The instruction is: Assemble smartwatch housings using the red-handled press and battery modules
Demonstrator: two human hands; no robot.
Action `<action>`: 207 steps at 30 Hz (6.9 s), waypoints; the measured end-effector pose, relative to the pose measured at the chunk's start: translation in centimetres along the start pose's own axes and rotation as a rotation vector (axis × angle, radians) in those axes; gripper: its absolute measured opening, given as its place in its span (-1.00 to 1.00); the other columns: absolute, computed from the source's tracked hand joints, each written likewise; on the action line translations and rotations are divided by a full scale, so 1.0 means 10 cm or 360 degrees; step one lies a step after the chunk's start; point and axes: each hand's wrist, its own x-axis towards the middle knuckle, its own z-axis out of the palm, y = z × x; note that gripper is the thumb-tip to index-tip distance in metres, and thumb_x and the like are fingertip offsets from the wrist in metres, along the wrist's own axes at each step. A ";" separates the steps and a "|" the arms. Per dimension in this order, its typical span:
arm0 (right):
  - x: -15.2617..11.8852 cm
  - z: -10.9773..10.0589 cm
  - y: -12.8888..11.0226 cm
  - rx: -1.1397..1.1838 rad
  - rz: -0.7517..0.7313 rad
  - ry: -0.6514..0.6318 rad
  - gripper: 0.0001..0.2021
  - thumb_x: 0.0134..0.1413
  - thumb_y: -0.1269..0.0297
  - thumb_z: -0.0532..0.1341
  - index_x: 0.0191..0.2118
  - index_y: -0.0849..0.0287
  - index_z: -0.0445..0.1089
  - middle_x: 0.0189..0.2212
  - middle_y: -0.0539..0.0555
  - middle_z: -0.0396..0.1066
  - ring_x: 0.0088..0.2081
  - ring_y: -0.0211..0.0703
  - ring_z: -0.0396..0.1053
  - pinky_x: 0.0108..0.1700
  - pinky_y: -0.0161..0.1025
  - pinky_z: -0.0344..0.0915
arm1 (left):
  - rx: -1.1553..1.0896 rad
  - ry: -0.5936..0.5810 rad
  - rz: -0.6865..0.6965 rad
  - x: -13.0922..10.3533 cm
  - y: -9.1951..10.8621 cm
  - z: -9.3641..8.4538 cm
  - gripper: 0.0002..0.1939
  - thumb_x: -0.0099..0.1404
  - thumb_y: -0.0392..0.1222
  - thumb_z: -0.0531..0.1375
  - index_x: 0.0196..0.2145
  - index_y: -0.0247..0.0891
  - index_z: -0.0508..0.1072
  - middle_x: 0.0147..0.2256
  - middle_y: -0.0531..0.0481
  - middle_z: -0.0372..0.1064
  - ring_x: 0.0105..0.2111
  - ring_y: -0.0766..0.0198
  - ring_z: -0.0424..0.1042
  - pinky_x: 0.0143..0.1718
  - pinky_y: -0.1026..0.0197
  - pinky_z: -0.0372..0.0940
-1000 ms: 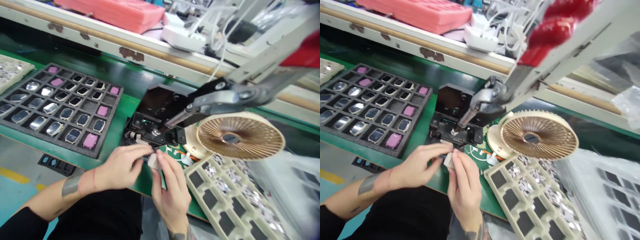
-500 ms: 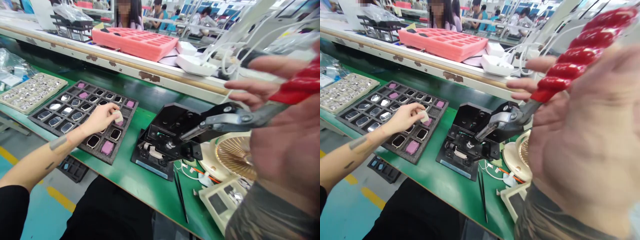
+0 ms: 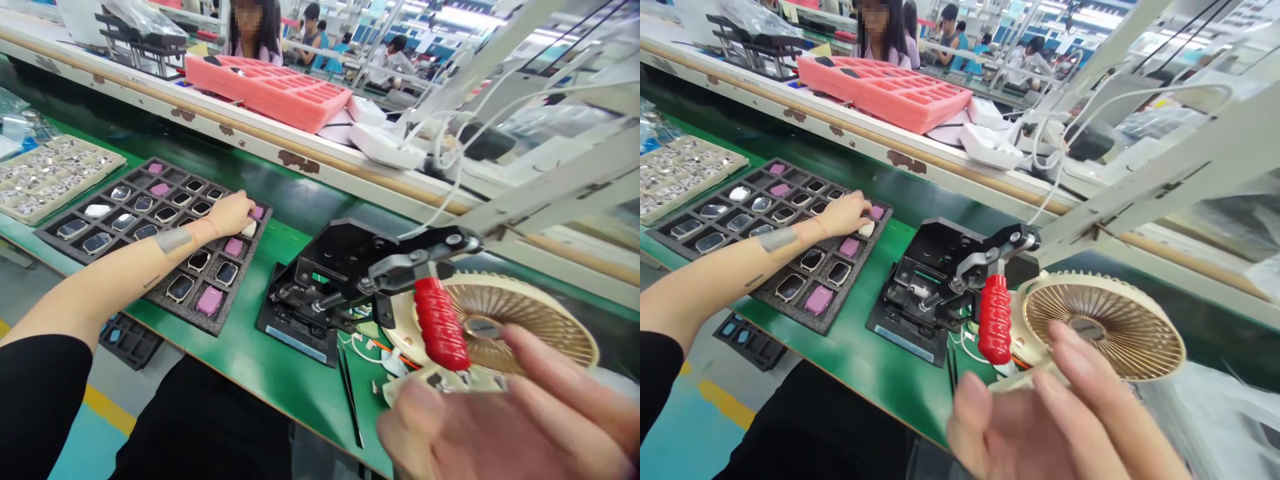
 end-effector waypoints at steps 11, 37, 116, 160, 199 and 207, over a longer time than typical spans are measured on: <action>-1.16 -0.74 -0.13 -0.0545 0.0092 -0.1516 -0.58 0.63 0.16 0.03 0.31 0.22 0.46 -0.38 0.09 0.55 -0.52 -0.05 0.52 -0.53 -0.14 0.32 | 0.0419 -0.0417 0.0207 -0.86 0.36 -0.44 -0.71 0.34 0.07 0.45 -0.37 -0.21 0.69 -0.37 -0.18 0.63 -0.26 -0.09 0.65 -0.18 0.07 0.42; -1.14 -0.67 -0.56 0.0186 0.1301 -0.0326 -0.59 0.39 0.53 0.33 0.22 0.01 0.63 -0.23 0.05 0.57 -0.26 -0.13 0.57 -0.23 -0.14 0.54 | -0.2430 -0.0397 -0.0618 -2.16 0.75 -0.05 -0.56 0.31 -0.13 0.48 0.15 -0.11 0.74 -0.21 -0.17 0.69 -0.43 0.13 0.53 -0.49 0.13 0.40; -1.21 0.05 -0.89 0.0883 0.1662 -0.0363 -0.62 0.29 0.52 0.45 0.12 -0.02 0.55 -0.09 0.04 0.67 -0.04 -0.07 0.63 0.06 -0.07 0.60 | -0.2319 -0.0649 -0.0096 -2.45 1.26 0.93 -0.43 0.64 -0.14 0.31 0.51 -0.09 0.41 0.26 -0.18 0.63 0.14 0.01 0.71 0.22 0.04 0.61; -1.32 -0.05 -0.86 0.1002 0.1908 -0.0137 -0.91 0.49 0.29 0.34 -0.03 0.12 0.62 -0.22 0.11 0.67 -0.29 -0.11 0.66 -0.21 -0.14 0.66 | -0.2147 -0.0534 -0.0241 -2.45 1.40 0.95 -0.59 0.64 -0.07 0.28 0.33 -0.24 0.52 -0.12 -0.13 0.70 -0.25 0.17 0.70 -0.27 0.24 0.57; -0.92 -1.24 -0.14 -0.0439 0.0264 -0.0887 -0.67 0.41 0.50 0.32 0.15 0.04 0.64 -0.11 0.11 0.67 -0.10 -0.04 0.62 -0.05 -0.04 0.53 | -0.1778 -0.0593 -0.0408 -2.54 1.34 0.83 -0.57 0.52 0.16 0.38 0.12 -0.20 0.60 -0.03 -0.15 0.72 -0.23 0.14 0.67 -0.11 0.15 0.59; -1.07 -1.01 -0.06 -0.0533 0.0146 -0.1472 -0.71 0.55 0.49 0.16 0.20 0.22 0.53 -0.03 0.18 0.65 0.02 -0.03 0.53 0.12 0.01 0.39 | -0.1687 -0.0704 -0.0096 -2.49 1.11 0.97 -0.64 0.51 0.10 0.41 0.09 -0.17 0.64 0.00 -0.20 0.74 -0.19 0.02 0.75 -0.16 0.10 0.69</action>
